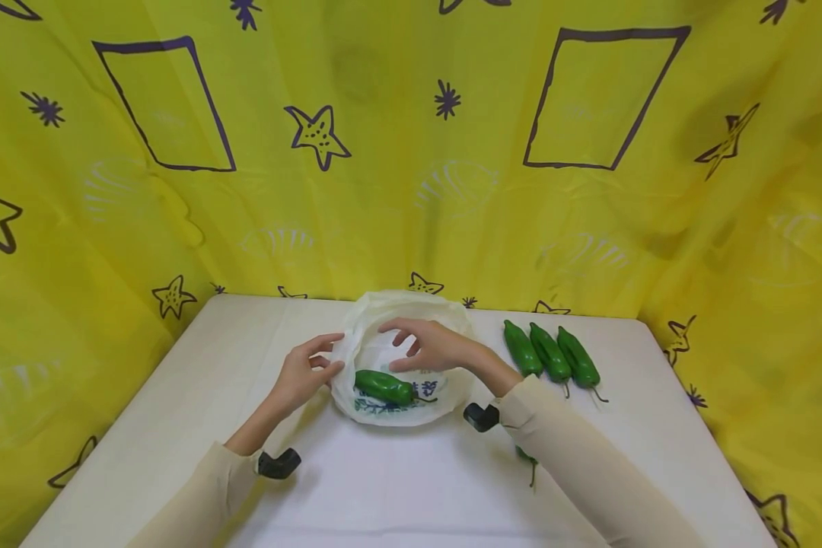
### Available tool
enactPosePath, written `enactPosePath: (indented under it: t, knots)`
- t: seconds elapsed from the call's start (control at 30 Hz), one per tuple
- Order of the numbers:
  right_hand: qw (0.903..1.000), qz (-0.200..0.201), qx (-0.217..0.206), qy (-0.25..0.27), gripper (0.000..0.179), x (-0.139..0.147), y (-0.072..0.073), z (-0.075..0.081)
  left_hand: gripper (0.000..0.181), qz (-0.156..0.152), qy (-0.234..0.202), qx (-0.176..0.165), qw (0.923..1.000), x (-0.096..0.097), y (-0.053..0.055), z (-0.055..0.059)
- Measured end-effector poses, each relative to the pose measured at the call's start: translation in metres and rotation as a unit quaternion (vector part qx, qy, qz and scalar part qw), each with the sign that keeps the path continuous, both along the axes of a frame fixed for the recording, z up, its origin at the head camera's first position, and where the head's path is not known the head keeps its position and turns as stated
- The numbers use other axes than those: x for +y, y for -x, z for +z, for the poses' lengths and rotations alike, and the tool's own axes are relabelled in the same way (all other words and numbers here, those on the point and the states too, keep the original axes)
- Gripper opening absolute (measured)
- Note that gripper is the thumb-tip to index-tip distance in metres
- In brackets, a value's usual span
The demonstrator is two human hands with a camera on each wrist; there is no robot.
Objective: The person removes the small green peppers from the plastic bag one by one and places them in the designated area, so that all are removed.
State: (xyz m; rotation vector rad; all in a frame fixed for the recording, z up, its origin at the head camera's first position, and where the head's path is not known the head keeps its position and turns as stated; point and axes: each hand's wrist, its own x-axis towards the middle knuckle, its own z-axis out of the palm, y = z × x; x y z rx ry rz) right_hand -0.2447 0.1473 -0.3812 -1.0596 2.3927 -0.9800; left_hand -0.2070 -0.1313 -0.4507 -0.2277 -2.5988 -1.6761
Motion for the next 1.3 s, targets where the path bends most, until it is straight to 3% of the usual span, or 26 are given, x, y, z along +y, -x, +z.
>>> enactPosePath:
  t: [0.23, 0.7, 1.3]
  knots:
    - [0.9996, 0.003, -0.021, -0.017, 0.056, -0.014, 0.009, -0.007, 0.050, 0.001, 0.003, 0.002, 1.0000, 0.001, 0.000, 0.001]
    - [0.9911, -0.004, -0.113, -0.071, 0.047, -0.032, 0.015, -0.029, 0.049, -0.002, -0.003, 0.012, 0.9999, 0.000, 0.000, 0.001]
    - [0.9890, -0.001, -0.090, -0.117, 0.043, -0.040, 0.017, -0.040, 0.049, -0.001, -0.007, 0.012, 0.9999, -0.001, 0.000, 0.000]
